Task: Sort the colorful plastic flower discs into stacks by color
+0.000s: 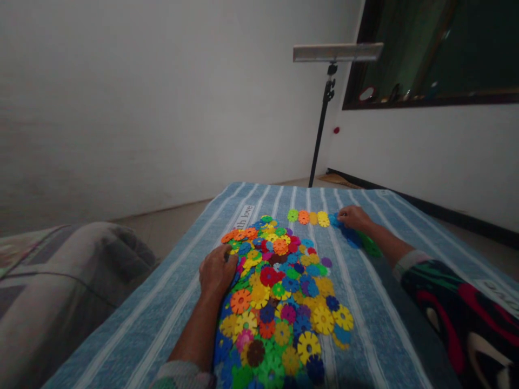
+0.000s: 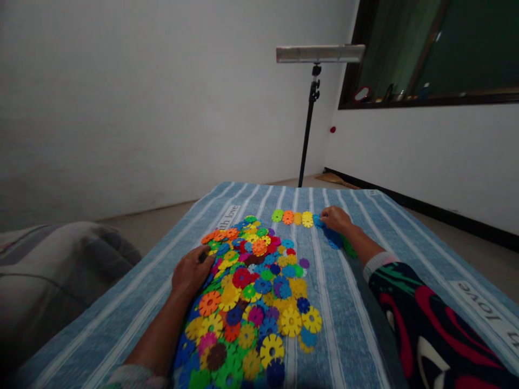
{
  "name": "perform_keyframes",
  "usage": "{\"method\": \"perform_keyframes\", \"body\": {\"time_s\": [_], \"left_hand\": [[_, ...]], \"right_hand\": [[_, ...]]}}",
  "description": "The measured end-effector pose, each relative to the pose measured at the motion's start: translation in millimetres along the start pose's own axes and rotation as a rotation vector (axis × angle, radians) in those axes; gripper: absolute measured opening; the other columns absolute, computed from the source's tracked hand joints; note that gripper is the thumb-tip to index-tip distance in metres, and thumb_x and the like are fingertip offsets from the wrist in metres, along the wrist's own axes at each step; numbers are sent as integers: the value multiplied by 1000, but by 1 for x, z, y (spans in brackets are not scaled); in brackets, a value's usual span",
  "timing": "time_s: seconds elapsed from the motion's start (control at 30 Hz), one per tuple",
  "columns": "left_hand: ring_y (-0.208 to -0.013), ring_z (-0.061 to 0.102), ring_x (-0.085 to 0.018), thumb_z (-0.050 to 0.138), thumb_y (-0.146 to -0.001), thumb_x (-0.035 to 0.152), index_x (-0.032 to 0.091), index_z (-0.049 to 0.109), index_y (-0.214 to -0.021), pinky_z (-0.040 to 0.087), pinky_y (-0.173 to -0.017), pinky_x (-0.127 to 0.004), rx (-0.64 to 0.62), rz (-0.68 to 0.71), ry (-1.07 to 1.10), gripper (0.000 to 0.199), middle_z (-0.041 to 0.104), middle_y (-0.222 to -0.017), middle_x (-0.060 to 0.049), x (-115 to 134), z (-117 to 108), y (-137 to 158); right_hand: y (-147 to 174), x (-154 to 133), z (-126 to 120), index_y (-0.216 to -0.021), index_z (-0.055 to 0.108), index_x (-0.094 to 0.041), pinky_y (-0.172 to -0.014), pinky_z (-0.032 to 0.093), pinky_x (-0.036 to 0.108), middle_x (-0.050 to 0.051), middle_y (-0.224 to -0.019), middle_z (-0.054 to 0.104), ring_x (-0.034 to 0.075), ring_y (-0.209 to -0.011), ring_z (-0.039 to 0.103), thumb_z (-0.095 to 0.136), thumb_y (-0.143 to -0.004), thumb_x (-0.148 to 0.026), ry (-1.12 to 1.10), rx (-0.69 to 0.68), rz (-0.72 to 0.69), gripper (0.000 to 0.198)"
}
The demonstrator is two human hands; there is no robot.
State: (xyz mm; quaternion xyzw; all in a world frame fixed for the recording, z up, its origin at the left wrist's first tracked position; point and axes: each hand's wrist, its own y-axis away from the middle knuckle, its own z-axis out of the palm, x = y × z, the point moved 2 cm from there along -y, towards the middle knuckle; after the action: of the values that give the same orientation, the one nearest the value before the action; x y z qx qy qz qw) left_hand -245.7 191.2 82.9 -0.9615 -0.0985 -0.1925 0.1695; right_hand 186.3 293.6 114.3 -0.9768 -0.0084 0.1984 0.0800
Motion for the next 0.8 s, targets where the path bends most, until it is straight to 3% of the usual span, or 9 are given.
{"method": "perform_keyframes", "body": {"time_s": [0.17, 0.43, 0.67, 0.8], "left_hand": [[-116, 64, -26, 51, -85, 32, 23, 71, -113, 46, -101, -37, -14, 3, 1, 35, 72, -122, -6, 1, -1, 0], [-115, 64, -26, 52, -85, 32, 24, 72, -111, 47, -100, -36, 7, -4, 16, 34, 72, -123, -5, -1, 1, -1], [-114, 64, -25, 52, -84, 32, 26, 71, -113, 46, -99, -36, 0, -3, 17, 35, 73, -122, -4, 0, 1, -1], [-116, 63, -26, 52, -84, 32, 23, 70, -116, 46, -100, -36, -15, -2, 6, 38, 71, -126, -6, 1, 1, -1]], "right_hand": [[-4, -2, 6, -87, 78, -15, -59, 37, 25, 4, -63, 68, 16, -63, 62, 59, -84, -21, 119, -56, -11, 20], [-5, -5, 11, -94, 80, -21, -65, 40, 24, 8, -101, 76, 21, -92, 68, 62, -82, -22, 288, -58, -13, 22], [7, -15, 3, -101, 79, -20, -71, 42, 26, 12, -109, 75, 24, -99, 67, 58, -85, -21, 335, -22, 40, 27], [22, -40, -2, -98, 80, -20, -70, 41, 26, 10, -103, 76, 23, -94, 67, 57, -86, -23, 254, -35, -82, 26]]}}
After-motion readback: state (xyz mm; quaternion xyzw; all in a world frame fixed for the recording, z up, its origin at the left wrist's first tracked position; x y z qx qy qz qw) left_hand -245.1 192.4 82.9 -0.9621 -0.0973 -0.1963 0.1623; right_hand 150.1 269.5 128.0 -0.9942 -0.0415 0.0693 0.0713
